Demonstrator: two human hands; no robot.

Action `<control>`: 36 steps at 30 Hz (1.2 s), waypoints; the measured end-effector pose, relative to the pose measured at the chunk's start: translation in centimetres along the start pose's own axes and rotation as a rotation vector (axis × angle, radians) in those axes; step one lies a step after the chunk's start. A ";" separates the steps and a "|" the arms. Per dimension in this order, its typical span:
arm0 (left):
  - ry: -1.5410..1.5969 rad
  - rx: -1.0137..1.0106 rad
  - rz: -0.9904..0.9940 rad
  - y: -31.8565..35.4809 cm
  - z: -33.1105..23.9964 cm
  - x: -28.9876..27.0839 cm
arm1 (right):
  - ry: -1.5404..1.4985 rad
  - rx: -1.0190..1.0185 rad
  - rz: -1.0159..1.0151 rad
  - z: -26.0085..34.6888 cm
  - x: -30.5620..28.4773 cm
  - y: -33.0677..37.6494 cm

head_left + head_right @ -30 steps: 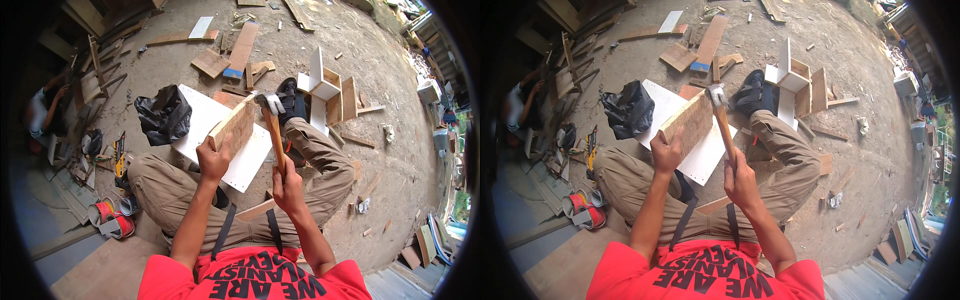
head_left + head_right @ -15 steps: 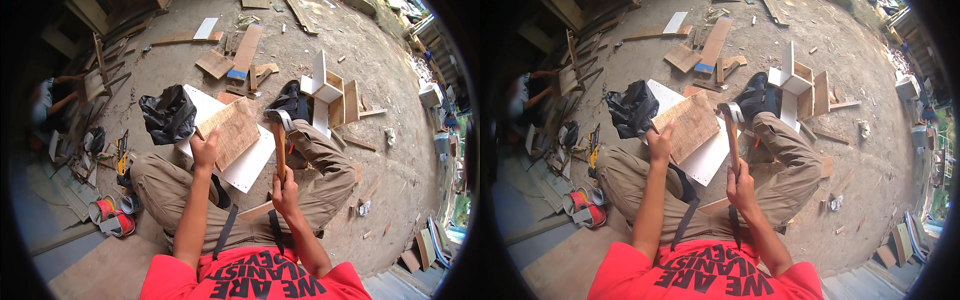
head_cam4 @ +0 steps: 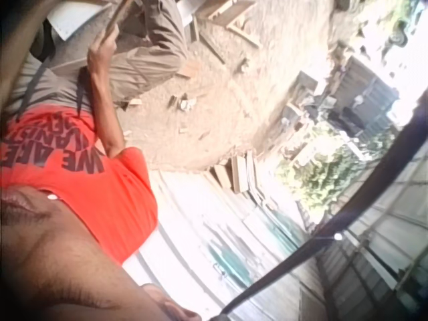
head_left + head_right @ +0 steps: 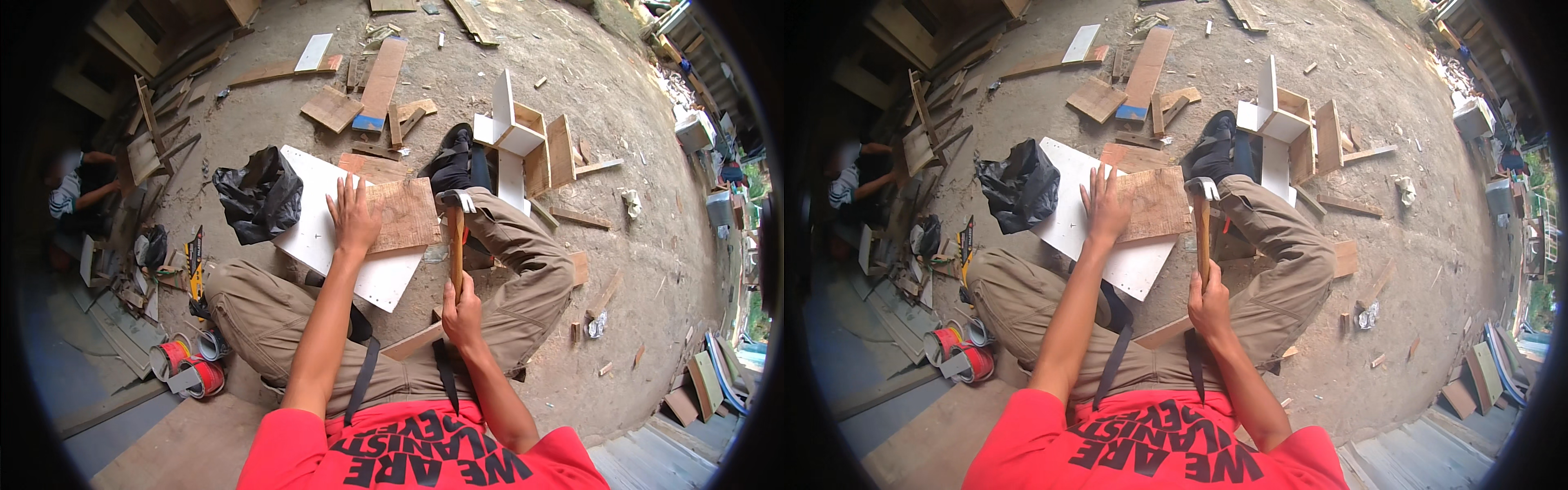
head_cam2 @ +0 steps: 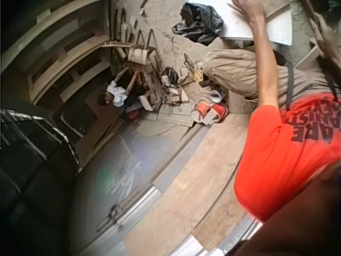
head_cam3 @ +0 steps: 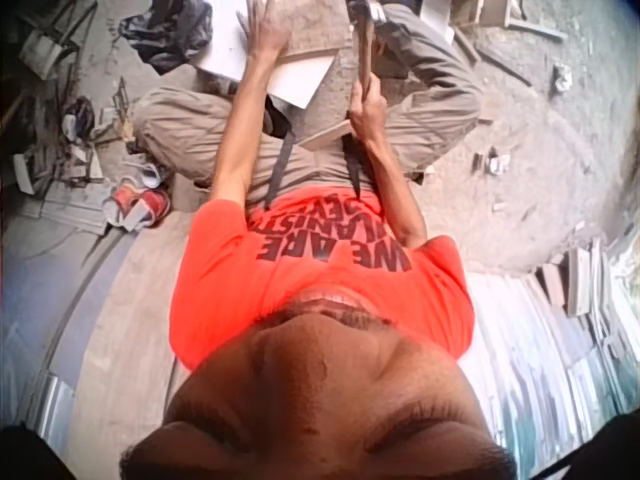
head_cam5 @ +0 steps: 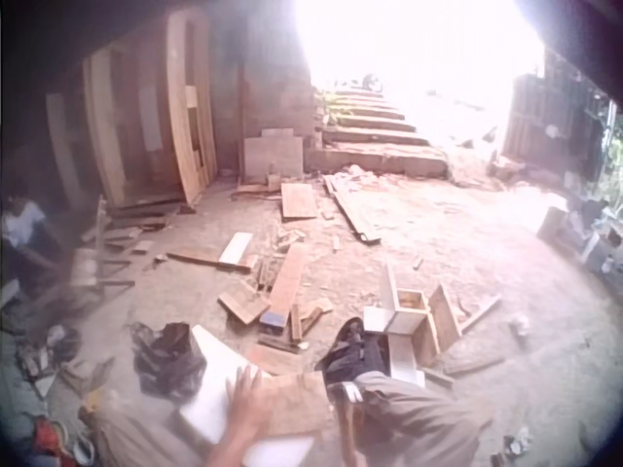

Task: The person sits on the floor and uses a hammer to repeatedly strike a small wooden board placed on a white surface. The person adjusts the board's position and orientation between strikes, continuing the hammering throughout the clip.

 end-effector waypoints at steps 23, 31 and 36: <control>0.059 0.001 0.029 1.5 -0.4 1.1 | 0.054 -0.318 -0.043 11.9 -2.5 -7.1; 0.083 -0.006 0.001 1.5 -0.7 0.8 | 0.198 -0.150 0.171 4.1 1.8 -7.6; 0.087 0.001 -0.029 1.5 -0.2 1.2 | 0.364 -0.140 0.251 4.6 2.4 -7.7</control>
Point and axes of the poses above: each hand's wrist, its own y-axis away from the middle knuckle, its own x-axis out of the palm, z = x × y, the point moved 9 cm from there along -y, towards the middle knuckle, and after that the axes turned 4 degrees about -x, right-handed, at the moved point
